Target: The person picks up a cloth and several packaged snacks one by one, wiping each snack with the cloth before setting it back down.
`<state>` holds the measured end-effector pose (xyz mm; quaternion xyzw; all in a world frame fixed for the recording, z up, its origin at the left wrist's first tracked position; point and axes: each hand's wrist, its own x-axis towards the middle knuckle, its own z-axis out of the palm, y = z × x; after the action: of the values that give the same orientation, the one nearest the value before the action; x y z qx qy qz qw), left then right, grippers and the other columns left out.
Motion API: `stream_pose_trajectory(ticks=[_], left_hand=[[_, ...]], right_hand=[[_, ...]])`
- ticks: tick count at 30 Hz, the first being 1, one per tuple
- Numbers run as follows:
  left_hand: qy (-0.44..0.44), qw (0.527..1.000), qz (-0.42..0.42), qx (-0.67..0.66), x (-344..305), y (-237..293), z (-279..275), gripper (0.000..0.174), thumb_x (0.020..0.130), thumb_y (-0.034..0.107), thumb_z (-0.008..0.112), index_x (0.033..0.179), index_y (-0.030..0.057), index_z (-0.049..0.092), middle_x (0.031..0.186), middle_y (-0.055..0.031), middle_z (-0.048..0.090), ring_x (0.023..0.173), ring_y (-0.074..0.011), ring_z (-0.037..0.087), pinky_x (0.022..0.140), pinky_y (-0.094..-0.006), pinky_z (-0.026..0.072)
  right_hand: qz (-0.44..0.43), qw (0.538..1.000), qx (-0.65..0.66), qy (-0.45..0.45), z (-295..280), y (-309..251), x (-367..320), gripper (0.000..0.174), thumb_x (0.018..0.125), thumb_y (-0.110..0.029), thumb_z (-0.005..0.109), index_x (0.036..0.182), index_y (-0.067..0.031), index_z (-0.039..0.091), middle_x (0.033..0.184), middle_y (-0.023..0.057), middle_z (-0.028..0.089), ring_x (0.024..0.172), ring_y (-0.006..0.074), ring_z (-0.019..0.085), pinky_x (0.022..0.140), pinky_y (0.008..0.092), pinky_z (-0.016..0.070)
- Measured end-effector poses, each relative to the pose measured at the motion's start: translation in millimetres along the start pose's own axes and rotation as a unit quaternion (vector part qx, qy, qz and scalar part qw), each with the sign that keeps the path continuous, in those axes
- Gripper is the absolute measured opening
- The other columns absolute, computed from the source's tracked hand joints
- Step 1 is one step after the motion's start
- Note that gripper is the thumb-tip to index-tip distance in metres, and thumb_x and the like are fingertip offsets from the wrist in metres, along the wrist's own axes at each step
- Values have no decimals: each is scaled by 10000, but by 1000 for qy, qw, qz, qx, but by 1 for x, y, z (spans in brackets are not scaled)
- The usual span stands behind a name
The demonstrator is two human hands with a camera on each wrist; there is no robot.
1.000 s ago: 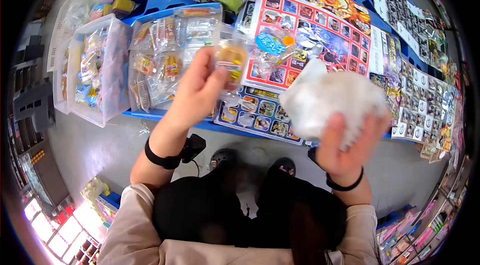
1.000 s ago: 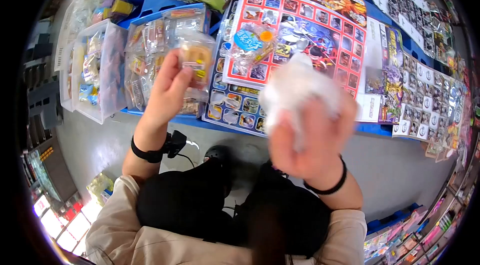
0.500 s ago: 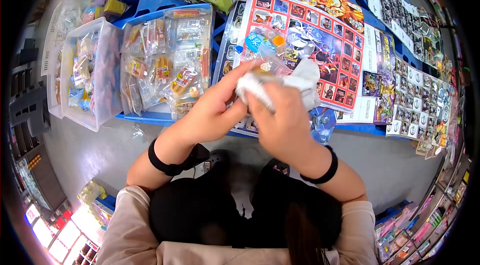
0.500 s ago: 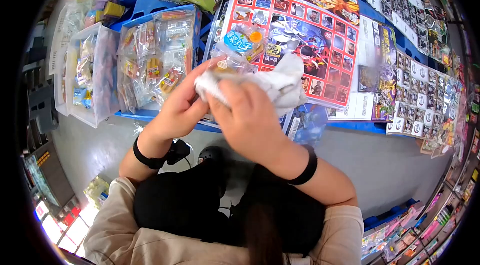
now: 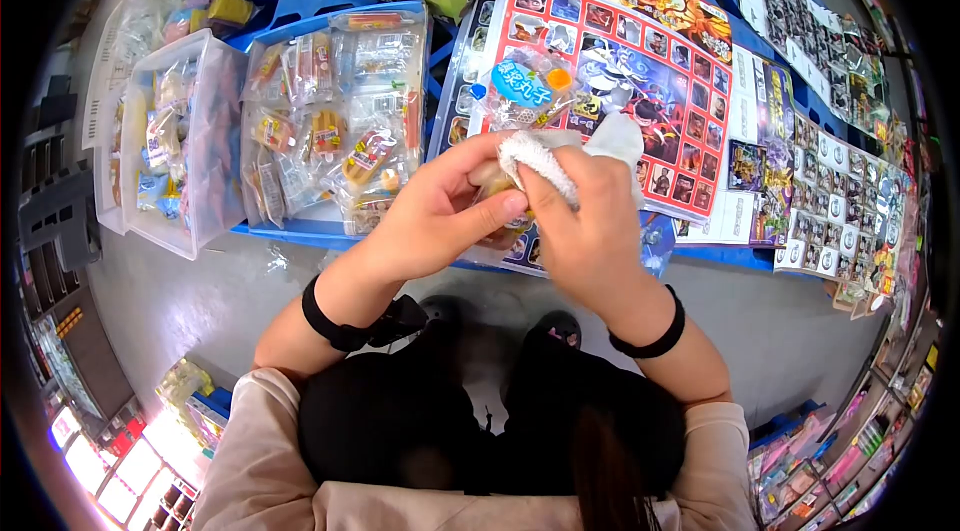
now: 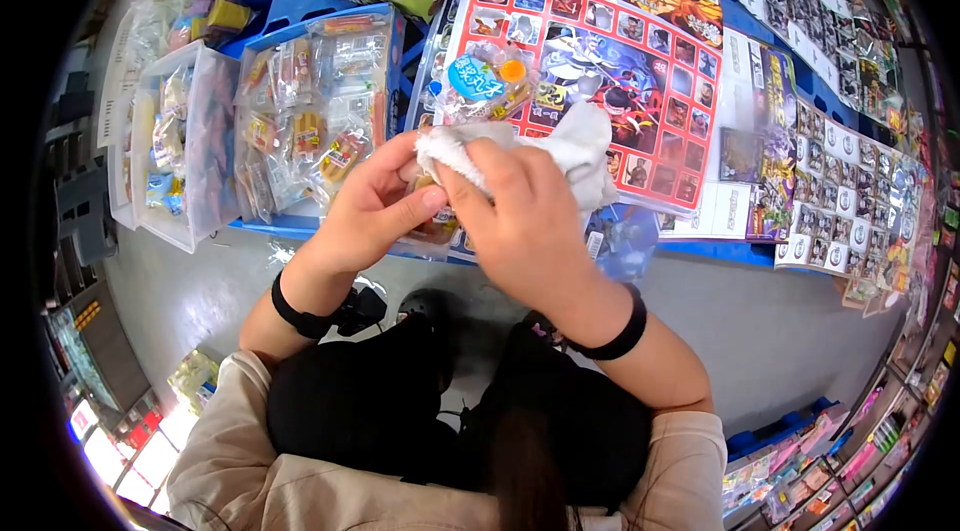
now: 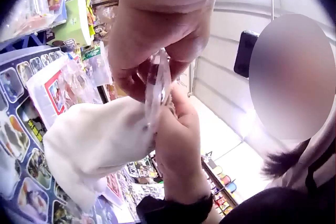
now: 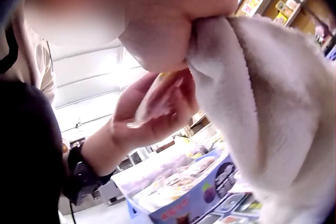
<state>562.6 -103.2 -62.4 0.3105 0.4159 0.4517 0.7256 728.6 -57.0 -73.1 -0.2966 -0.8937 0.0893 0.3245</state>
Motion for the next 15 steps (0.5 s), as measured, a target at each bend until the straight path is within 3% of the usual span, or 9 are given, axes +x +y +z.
stream_pose_trajectory(ticks=[2,4,6,8,10,12,13,14,15], left_hand=[[22,1000,-7,3,-1,0,-1,435,883,50,514,1294,42,372,989,-1,568,807,-50,524,639,-205,469],[47,997,40,47,0,-2,-1,409,882,51,512,1274,56,394,1017,-3,575,856,-54,545,654,-199,497],[56,997,11,44,0,6,-2,396,882,52,511,1265,60,408,1044,-5,567,875,-56,545,661,-202,504],[65,997,-19,40,0,6,-1,384,882,54,510,1256,64,423,1072,-8,559,893,-58,544,669,-204,510],[38,998,30,40,1,0,1,381,872,60,516,1240,31,421,1158,-58,516,967,-98,542,677,-233,524],[23,995,52,83,3,-4,0,378,873,66,516,1238,35,422,1118,-48,522,945,-94,543,669,-230,526],[9,989,76,125,4,-5,-1,375,875,73,516,1237,39,423,1078,-38,529,923,-90,544,661,-227,529],[7,989,76,125,6,-6,0,375,875,73,516,1237,39,423,1078,-38,529,923,-90,544,661,-227,529],[5,985,86,148,6,-7,1,360,878,84,517,1225,45,429,1036,-30,528,904,-85,540,637,-219,526]], right_hand=[[3,999,-33,-15,-7,15,-3,325,687,-13,577,1006,-50,630,1014,94,506,837,264,489,697,346,450],[21,999,-30,-20,-16,29,-11,333,685,2,569,1010,-44,626,1016,100,506,843,272,492,707,351,449],[40,999,-27,-26,-19,32,-14,342,682,16,561,1015,-39,622,1018,106,505,848,280,495,718,356,448],[142,987,79,21,-20,30,-16,369,666,36,545,1026,-19,610,1018,120,506,859,300,509,754,349,437],[171,973,154,24,-25,26,-4,324,710,21,554,1031,2,595,988,130,520,881,281,530,784,321,420],[271,885,375,-58,-24,30,3,243,780,-43,586,1016,12,597,956,132,544,907,234,543,797,292,411],[310,831,448,-108,-21,35,4,228,814,-121,621,997,13,606,920,99,581,912,162,543,797,271,408],[311,832,448,-107,-20,35,3,228,814,-121,621,997,13,606,920,99,581,912,162,543,797,271,408],[353,781,501,-123,-17,34,3,226,814,-131,630,984,16,610,908,79,594,884,140,546,784,259,412]])
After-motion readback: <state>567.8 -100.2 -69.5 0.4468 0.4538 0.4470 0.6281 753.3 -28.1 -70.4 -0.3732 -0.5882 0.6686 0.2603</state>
